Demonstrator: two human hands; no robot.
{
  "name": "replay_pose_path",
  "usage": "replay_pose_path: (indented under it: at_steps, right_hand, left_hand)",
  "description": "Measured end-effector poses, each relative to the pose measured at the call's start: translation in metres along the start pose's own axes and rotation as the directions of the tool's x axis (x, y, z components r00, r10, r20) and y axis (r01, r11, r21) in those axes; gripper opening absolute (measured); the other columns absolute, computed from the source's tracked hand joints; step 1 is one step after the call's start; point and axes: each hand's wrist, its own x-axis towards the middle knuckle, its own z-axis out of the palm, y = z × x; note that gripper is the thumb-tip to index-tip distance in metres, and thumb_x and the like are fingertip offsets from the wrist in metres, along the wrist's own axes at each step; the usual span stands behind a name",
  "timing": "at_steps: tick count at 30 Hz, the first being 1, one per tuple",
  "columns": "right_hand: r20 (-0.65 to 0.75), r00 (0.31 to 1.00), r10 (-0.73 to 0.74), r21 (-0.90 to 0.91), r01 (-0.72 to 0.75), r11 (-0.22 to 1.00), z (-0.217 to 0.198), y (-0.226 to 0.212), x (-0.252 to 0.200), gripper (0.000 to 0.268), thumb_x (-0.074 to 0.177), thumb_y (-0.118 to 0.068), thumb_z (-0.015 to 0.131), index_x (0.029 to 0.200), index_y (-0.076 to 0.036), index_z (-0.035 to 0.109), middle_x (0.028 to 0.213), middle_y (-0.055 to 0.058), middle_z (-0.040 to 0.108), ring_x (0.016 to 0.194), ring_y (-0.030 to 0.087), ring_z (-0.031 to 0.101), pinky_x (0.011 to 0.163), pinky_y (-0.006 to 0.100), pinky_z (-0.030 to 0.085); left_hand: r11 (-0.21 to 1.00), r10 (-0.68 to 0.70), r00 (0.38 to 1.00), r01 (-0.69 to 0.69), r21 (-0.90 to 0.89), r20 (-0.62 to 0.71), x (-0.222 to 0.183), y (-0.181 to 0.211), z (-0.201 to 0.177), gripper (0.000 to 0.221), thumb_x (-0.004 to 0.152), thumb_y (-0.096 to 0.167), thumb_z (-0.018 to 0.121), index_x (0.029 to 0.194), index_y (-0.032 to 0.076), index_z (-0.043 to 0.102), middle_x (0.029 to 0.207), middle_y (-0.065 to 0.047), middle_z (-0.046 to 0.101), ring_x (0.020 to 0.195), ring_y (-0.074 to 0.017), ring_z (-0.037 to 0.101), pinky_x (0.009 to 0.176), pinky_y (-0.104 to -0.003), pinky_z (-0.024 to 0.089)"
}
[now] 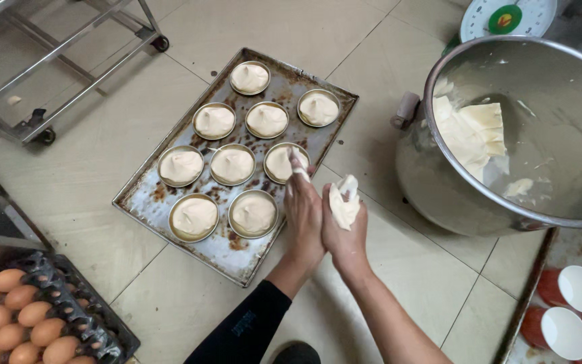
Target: The person portioned batter by hand from a large metal bowl into small molds on a tray.
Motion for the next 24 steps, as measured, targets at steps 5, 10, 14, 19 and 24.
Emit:
replay_pose_path:
  at_steps: [5, 10, 14, 19, 24]
  right_hand:
    - [0.026, 0.991, -0.13, -0.314, 0.132, 0.94, -0.018, -0.015, 0.02, 0.038, 0.107, -0.028, 0.053, 0.087, 0.002, 0.066, 0.072, 0.022, 0.065, 0.064, 0.035, 0.065, 0.063, 0.041, 0.051]
    - [0.161, 0.958, -0.238, -0.02, 0.245, 0.969, -0.003, -0.03, -0.012, 0.03, 0.106, -0.024, 0.046, 0.108, 0.003, 0.06, 0.085, 0.027, 0.066, 0.077, 0.046, 0.064, 0.063, 0.044, 0.052]
    - [0.086, 0.963, -0.257, -0.269, 0.271, 0.924, 0.007, -0.025, -0.009, 0.03, 0.101, -0.024, 0.056, 0.105, 0.005, 0.062, 0.084, 0.028, 0.068, 0.078, 0.046, 0.067, 0.065, 0.047, 0.051]
    - [0.06, 0.957, -0.284, -0.295, 0.289, 0.911, 0.001, -0.013, 0.014, 0.022, 0.098, -0.02, 0.059, 0.089, 0.0, 0.066, 0.076, 0.023, 0.066, 0.072, 0.041, 0.068, 0.066, 0.045, 0.053]
    - [0.275, 0.801, -0.532, -0.317, 0.598, 0.736, 0.007, -0.02, -0.003, 0.015, 0.076, -0.012, 0.069, 0.087, -0.003, 0.064, 0.083, 0.018, 0.067, 0.074, 0.039, 0.066, 0.068, 0.044, 0.053]
  left_hand:
    - [0.948, 0.111, 0.964, -0.176, 0.264, 0.243, -0.004, 0.011, -0.012, 0.103, 0.075, 0.017, 0.067, 0.159, -0.009, 0.012, 0.157, -0.034, 0.039, 0.147, -0.0427, 0.035, 0.117, -0.063, 0.021]
    - [0.782, 0.222, 0.928, -0.353, 0.514, 0.3, 0.021, -0.01, -0.024, 0.07, 0.097, 0.031, 0.065, 0.151, -0.002, 0.035, 0.149, -0.03, 0.041, 0.152, -0.0452, 0.027, 0.121, -0.071, 0.017]
    - [0.873, 0.328, 0.906, -0.399, 0.28, 0.268, -0.005, -0.009, -0.029, 0.063, 0.087, 0.029, 0.066, 0.142, 0.001, 0.053, 0.144, -0.03, 0.043, 0.15, -0.0475, 0.024, 0.119, -0.072, 0.014]
    - [0.958, 0.266, 0.89, -0.288, 0.002, 0.37, -0.038, 0.001, -0.052, 0.059, 0.087, 0.016, 0.062, 0.14, -0.007, 0.052, 0.152, -0.033, 0.041, 0.147, -0.046, 0.03, 0.122, -0.057, 0.025]
    - [0.82, -0.097, 0.821, 0.387, -0.423, 0.563, -0.049, -0.006, -0.081, 0.034, 0.097, 0.023, 0.064, 0.116, -0.004, 0.066, 0.106, -0.02, 0.068, 0.098, -0.0227, 0.066, 0.09, -0.036, 0.054]
